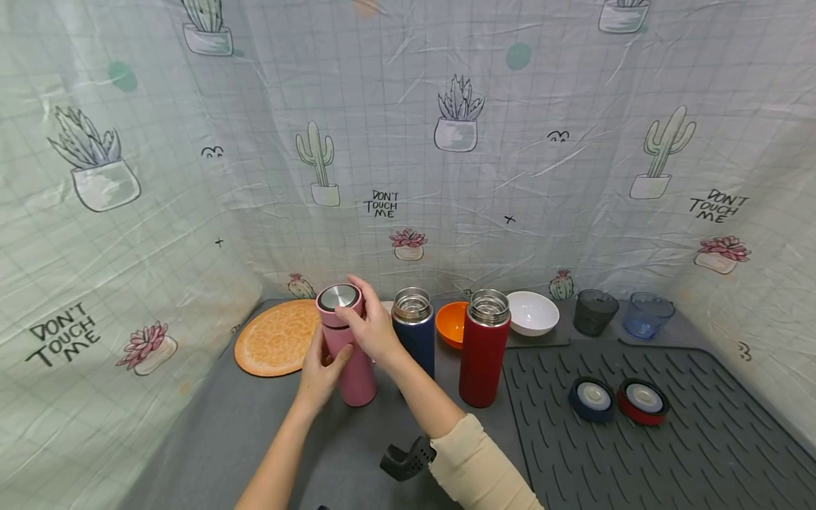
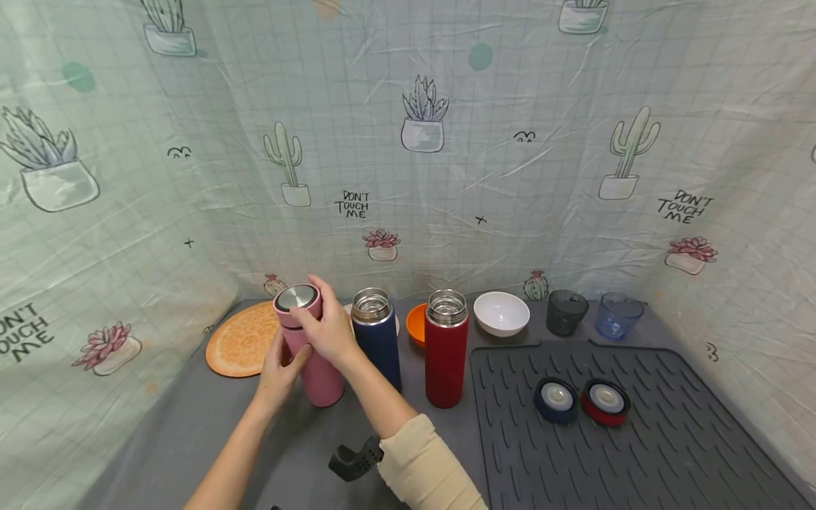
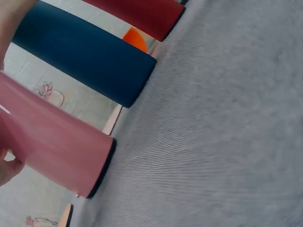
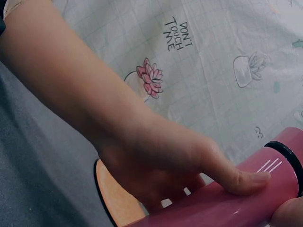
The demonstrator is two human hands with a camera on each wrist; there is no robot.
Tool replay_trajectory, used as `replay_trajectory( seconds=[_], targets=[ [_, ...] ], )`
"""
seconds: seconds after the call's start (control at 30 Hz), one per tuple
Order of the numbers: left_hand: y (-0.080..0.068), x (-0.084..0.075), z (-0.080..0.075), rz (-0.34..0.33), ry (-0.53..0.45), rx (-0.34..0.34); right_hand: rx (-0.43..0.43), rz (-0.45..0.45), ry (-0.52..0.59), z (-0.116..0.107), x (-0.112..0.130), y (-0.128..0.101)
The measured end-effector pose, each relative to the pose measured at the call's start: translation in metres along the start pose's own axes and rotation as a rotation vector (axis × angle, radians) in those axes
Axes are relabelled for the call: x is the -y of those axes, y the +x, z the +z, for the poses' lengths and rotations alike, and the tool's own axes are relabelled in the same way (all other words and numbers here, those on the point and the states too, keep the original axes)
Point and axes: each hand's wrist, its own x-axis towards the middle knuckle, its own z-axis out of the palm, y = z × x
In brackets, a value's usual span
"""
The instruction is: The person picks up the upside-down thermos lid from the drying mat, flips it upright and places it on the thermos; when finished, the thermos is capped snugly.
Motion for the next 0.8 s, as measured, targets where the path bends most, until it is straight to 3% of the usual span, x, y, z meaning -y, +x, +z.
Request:
replay_trajectory(
  seconds=[0.17, 0.27, 0.37, 0.43, 0.53, 0.6, 0.7, 0.8],
  targets=[
    [0.003, 0.005, -0.004, 0.027, -0.018, 0.028, -0.028, 0.033, 0.054, 0.002, 0.002, 0.001],
    [0.002, 0.005, -0.006, 0.024, -0.009, 0.036, -0.044, 0.055, -0.001, 0.003, 0.002, 0.000],
    [0.001, -0.007, -0.006, 0.005, -0.002, 0.044, -0.028, 0.052, -0.006, 0.003, 0.001, 0.000],
    [0.001, -0.006, -0.007, 0.009, 0.001, 0.046, -0.011, 0.054, 0.012, 0.003, 0.001, -0.001],
    [0.001, -0.006, -0.008, 0.033, 0.008, 0.050, 0.005, 0.078, 0.082, 0.003, 0.001, 0.000],
    [0.001, -0.004, -0.008, 0.059, 0.008, 0.051, -0.002, 0.091, 0.059, 0.002, 0.002, 0.000],
    [-0.002, -0.016, -0.005, 0.069, 0.023, 0.053, 0.005, 0.100, 0.019, 0.001, 0.003, 0.001],
    [-0.004, -0.023, -0.002, 0.063, 0.046, 0.040, 0.054, 0.087, 0.064, 0.000, 0.004, 0.001]
  ],
)
